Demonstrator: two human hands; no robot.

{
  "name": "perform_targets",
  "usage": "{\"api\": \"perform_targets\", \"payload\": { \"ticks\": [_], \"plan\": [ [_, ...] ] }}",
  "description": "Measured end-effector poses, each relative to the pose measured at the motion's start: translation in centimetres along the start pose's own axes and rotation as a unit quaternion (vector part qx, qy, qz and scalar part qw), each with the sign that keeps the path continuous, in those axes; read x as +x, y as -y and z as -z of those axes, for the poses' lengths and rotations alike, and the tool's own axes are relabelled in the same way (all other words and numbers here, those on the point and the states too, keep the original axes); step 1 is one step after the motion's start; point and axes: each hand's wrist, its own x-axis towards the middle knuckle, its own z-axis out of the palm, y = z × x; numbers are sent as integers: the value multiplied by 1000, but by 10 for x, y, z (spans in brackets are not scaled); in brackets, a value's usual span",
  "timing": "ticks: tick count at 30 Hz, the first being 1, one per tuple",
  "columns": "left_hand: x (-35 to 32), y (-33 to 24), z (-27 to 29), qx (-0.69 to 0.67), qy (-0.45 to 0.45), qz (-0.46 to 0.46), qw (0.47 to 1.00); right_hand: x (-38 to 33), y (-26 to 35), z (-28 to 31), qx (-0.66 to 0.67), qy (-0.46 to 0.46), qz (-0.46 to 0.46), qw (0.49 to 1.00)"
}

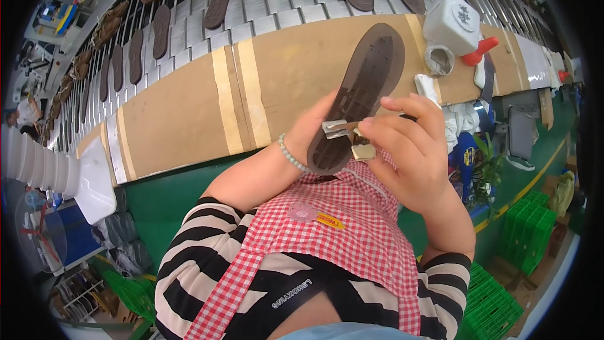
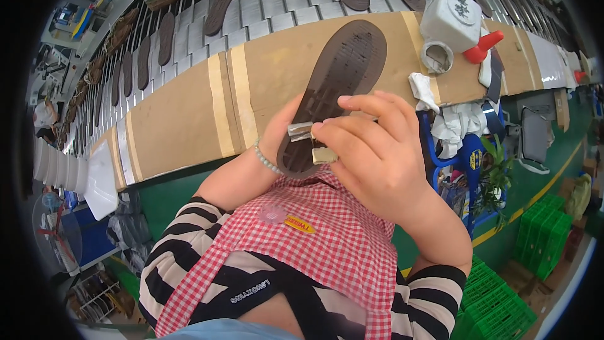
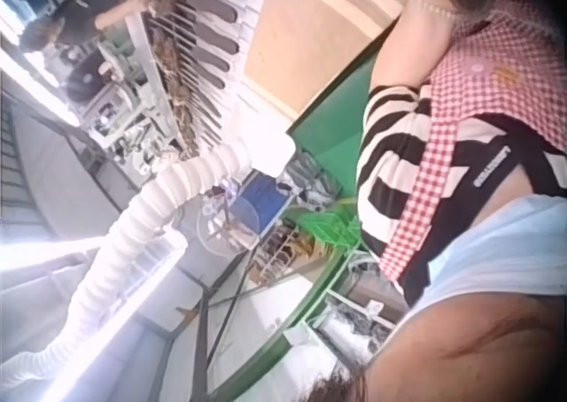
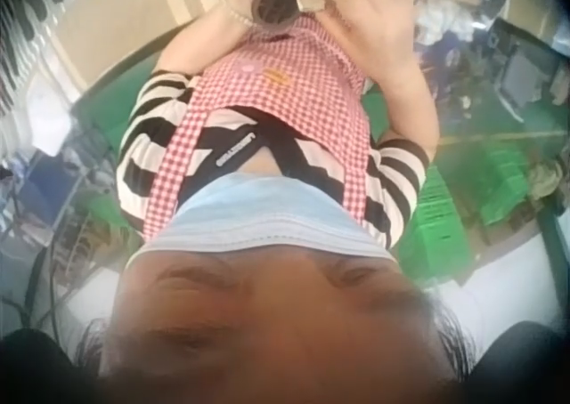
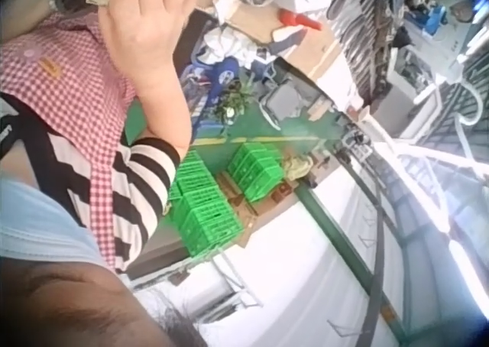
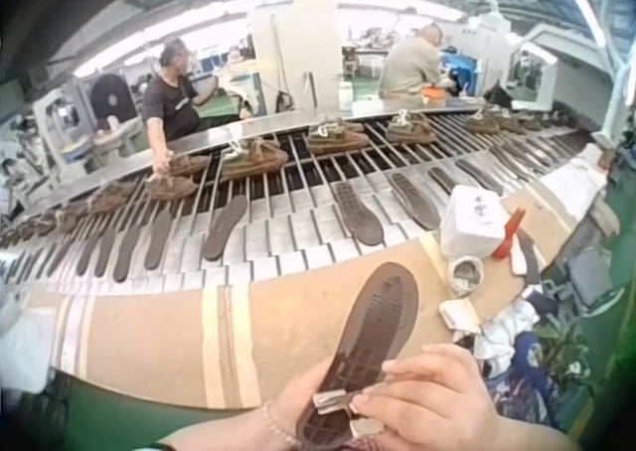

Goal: Applying adhesive or glue to the underside of shoe soles using a brush on a manufacturing line.

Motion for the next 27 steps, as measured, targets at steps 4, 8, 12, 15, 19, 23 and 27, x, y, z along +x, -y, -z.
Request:
{"api": "perform_targets", "payload": {
  "ticks": [4, 8, 12, 15, 19, 23, 27],
  "plan": [
    [8, 0, 20, -44, 80, 9, 996, -7, 10, -7, 22, 30, 23, 999],
    [15, 4, 8, -35, 19, 0, 999, -14, 9, -15, 17, 54, 44, 997],
    [19, 5, 19, -86, 45, 43, 994, -15, 7, -2, 2, 104, 76, 992],
    [21, 7, 35, -128, 131, 96, 978, -11, 9, 11, -6, 141, 91, 986],
    [18, 8, 26, -205, 180, 143, 951, -16, 7, 30, -73, 124, 83, 986],
    [23, 11, 16, -152, 143, 61, 976, -29, 11, 34, -56, 26, -70, 996],
    [29, 9, 18, -196, 162, 56, 966, -43, 12, 12, 100, 8, -192, 976]
  ]
}}
